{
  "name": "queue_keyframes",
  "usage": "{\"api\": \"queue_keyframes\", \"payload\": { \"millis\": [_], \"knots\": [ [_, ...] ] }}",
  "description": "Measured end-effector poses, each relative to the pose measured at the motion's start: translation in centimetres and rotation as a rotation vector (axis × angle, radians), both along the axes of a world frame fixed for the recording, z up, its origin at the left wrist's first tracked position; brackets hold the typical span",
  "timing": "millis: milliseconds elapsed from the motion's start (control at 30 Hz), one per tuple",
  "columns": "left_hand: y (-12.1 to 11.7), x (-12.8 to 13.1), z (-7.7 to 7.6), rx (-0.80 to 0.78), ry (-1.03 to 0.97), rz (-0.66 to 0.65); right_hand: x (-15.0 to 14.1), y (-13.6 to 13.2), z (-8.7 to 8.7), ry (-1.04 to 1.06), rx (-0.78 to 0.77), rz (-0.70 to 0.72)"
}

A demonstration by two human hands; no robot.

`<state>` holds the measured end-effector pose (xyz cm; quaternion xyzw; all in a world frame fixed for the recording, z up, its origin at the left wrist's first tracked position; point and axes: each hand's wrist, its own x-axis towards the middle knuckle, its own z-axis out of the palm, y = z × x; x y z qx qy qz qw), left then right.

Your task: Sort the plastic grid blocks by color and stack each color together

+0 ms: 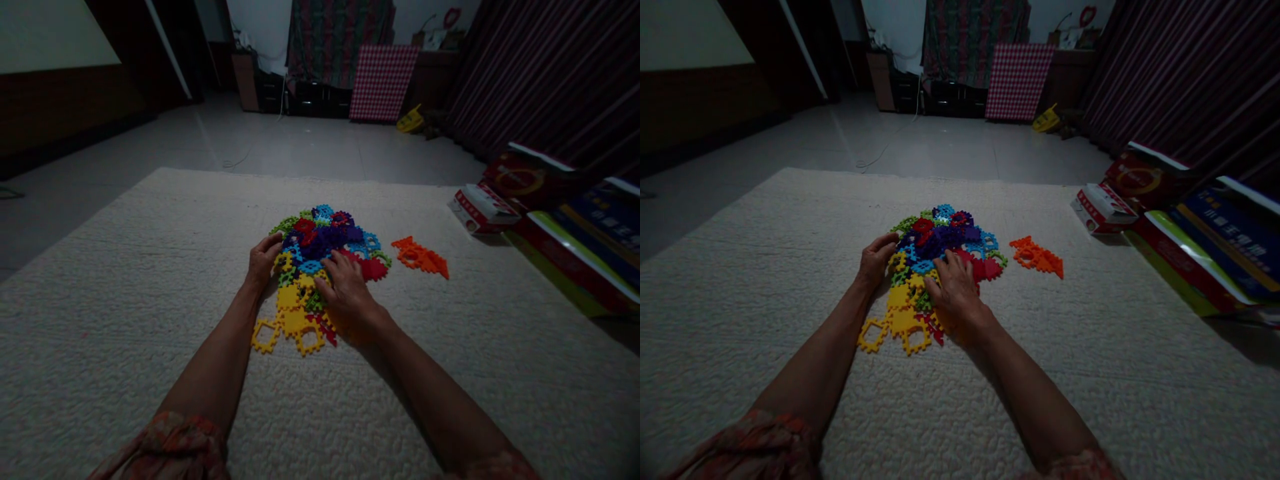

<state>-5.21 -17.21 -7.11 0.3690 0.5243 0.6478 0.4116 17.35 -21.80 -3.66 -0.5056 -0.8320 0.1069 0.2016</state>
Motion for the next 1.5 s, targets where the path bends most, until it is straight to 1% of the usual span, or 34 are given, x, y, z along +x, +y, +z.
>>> {"api": "queue_keyframes", "payload": {
  "millis": [67,200,300,367,467,567,600,667,733,800,833,900,1000,1067,1233,1367,1500],
  "knots": [
    [0.1,-0.1,0.1,0.018,0.01,0.016,-1.5,0.0,0.2,-0.007,-0.024,0.019],
    [0.3,-0.3,0.5,0.063,0.045,0.108,-4.6,0.2,0.7,-0.012,-0.051,0.077],
    [0.5,-0.7,0.6,0.087,0.031,0.125,-7.0,-0.4,0.9,-0.065,-0.068,0.185],
    [0.7,-1.0,0.5,0.076,-0.005,0.126,-8.3,-1.1,1.0,-0.07,-0.059,0.247],
    [0.8,-1.4,0.2,0.041,-0.061,0.117,-8.9,-2.0,1.4,0.008,-0.015,0.322],
    [0.9,-1.6,-0.1,0.026,-0.06,0.117,-7.3,-1.5,1.8,0.117,0.04,0.372],
    [0.9,-1.6,-0.1,0.024,-0.055,0.118,-6.4,-0.8,1.8,0.132,0.055,0.353],
    [1.0,-1.6,-0.3,0.022,-0.05,0.113,-4.3,1.0,1.8,0.104,0.058,0.215],
    [1.1,-1.6,-0.5,0.019,-0.049,0.115,-2.4,3.0,1.5,-0.001,0.045,0.035],
    [1.2,-1.6,-0.6,0.026,-0.039,0.131,-1.3,4.8,1.2,-0.133,0.001,-0.048],
    [1.3,-1.6,-0.7,0.029,-0.031,0.141,-1.0,5.4,1.0,-0.18,-0.012,-0.066],
    [1.3,-1.6,-0.7,0.024,-0.023,0.155,-1.0,6.4,0.9,-0.243,-0.036,-0.076],
    [1.3,-1.5,-0.5,0.015,-0.026,0.151,-1.5,7.3,0.9,-0.281,-0.07,-0.092],
    [1.2,-1.4,-0.3,0.011,-0.018,0.152,-1.8,7.7,0.9,-0.268,-0.08,-0.086],
    [0.8,-0.8,0.5,-0.013,-0.008,0.17,-1.6,8.5,0.6,-0.218,-0.063,-0.005],
    [0.7,-0.6,0.9,-0.019,-0.022,0.174,-2.0,8.7,0.7,-0.26,-0.084,-0.059],
    [0.7,-0.7,1.0,-0.021,-0.032,0.158,-2.7,8.9,1.5,-0.299,-0.112,-0.086]
  ]
}}
